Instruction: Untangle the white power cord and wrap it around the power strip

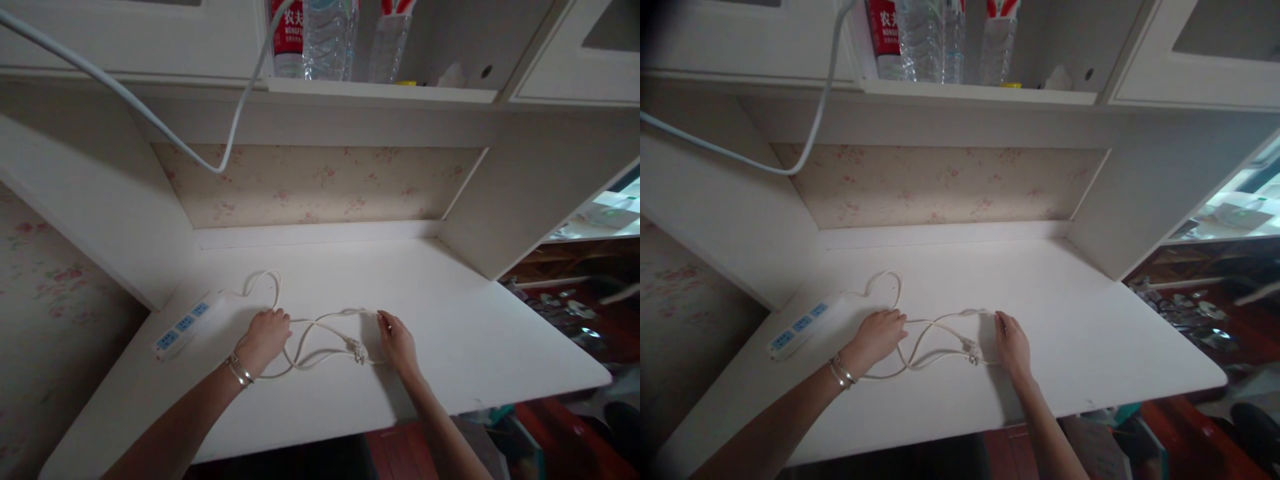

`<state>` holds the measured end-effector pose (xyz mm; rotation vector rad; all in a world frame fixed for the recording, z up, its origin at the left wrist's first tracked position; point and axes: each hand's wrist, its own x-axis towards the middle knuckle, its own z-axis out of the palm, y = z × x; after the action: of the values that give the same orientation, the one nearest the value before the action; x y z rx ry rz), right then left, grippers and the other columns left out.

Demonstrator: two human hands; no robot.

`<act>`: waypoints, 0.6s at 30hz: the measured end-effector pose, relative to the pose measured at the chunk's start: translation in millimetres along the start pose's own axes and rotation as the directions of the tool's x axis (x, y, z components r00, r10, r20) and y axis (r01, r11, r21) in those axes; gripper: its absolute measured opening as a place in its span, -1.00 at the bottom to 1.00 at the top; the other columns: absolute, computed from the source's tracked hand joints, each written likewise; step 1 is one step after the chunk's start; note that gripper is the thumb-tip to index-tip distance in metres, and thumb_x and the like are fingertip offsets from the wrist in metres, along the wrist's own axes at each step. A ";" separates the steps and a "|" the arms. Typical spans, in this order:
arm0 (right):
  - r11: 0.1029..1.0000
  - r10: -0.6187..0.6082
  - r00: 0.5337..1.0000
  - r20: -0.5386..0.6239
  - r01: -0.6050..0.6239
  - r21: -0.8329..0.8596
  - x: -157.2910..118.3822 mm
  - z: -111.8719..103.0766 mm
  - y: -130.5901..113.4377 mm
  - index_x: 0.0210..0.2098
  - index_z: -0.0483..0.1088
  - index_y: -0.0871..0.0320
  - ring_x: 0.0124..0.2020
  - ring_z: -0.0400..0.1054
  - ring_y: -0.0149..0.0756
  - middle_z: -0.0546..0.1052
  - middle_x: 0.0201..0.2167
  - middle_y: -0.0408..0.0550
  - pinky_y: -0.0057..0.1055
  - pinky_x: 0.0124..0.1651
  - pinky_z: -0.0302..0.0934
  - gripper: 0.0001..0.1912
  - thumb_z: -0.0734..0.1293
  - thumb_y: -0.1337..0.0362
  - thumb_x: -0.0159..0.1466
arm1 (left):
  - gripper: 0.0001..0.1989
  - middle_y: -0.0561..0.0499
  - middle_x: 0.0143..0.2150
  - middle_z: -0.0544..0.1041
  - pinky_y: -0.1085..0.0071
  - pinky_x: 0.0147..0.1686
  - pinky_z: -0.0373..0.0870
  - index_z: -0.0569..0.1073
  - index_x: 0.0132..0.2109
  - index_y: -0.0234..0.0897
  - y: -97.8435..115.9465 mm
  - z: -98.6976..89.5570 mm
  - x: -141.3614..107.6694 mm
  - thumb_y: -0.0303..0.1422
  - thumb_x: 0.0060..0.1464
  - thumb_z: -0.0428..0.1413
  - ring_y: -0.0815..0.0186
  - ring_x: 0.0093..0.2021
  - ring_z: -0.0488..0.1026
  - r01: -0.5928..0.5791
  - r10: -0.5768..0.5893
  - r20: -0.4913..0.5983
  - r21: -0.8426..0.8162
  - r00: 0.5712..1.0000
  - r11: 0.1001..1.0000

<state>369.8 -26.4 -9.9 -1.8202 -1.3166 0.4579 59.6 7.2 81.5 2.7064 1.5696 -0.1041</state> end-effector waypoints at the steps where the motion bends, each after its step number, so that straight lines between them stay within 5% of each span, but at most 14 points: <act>1: 0.997 0.028 1.000 0.002 -0.028 0.065 2.6 -0.2 1.5 -0.12 0.46 0.14 -0.15 0.34 -0.13 0.50 -0.13 0.05 -0.26 -0.05 0.12 -0.56 0.17 -0.03 0.26 | -0.81 -0.21 -0.25 0.53 0.24 -0.22 0.35 0.50 -0.22 -0.37 0.4 3.9 3.2 -0.42 0.17 0.00 0.10 -0.20 0.48 -0.003 0.003 0.036 -0.001 0.999 1.000; 6: 0.963 0.138 0.989 0.057 -0.148 0.226 11.4 0.0 5.5 -0.23 0.49 0.13 -0.24 0.37 -0.20 0.54 -0.26 -0.01 -0.34 -0.19 0.18 -0.57 0.26 -0.07 0.17 | -0.74 -0.17 -0.24 0.52 0.33 -0.30 0.34 0.45 -0.22 -0.34 -8.5 6.9 6.0 -0.48 0.24 -0.14 0.17 -0.23 0.50 -0.013 0.016 0.042 -0.069 0.999 0.998; 10: 0.867 0.246 0.963 0.106 -0.268 0.421 19.6 3.9 2.3 -0.23 0.46 0.16 -0.56 0.24 -0.40 0.41 -0.56 -0.17 -0.48 -0.54 0.08 -0.53 0.28 -0.11 0.14 | -0.74 -0.11 -0.23 0.48 0.36 -0.36 0.31 0.35 -0.18 -0.30 -12.0 -6.7 -2.6 -0.42 0.30 -0.22 0.22 -0.30 0.48 0.060 -0.083 -0.136 -0.165 0.987 0.984; 13: 0.763 0.312 0.940 0.140 -0.336 0.552 30.7 9.7 -3.2 -0.26 0.41 0.16 -0.73 -0.04 -0.51 0.17 -0.71 -0.33 -0.51 -0.70 -0.16 -0.52 0.33 -0.13 0.06 | -0.78 -0.07 -0.27 0.43 0.35 -0.28 0.32 0.31 -0.22 -0.27 -6.8 -13.3 -12.7 -0.40 0.30 -0.21 0.24 -0.27 0.43 0.012 -0.114 -0.355 -0.278 0.928 0.961; 18: 0.614 0.374 0.911 0.174 -0.384 0.689 53.3 25.9 -14.3 -0.37 0.29 0.11 -0.74 -0.12 -0.56 0.07 -0.71 -0.39 -0.56 -0.74 -0.22 -0.56 0.38 -0.10 0.00 | -0.83 -0.02 -0.29 0.38 0.38 -0.25 0.34 0.28 -0.16 -0.25 8.4 -15.1 -29.9 -0.37 0.30 -0.19 0.28 -0.27 0.40 -0.126 -0.226 -0.575 -0.507 0.786 0.853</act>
<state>363.8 34.0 -5.1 -1.3879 -0.5786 1.0557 52.9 -22.2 98.3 2.3359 1.4673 1.1615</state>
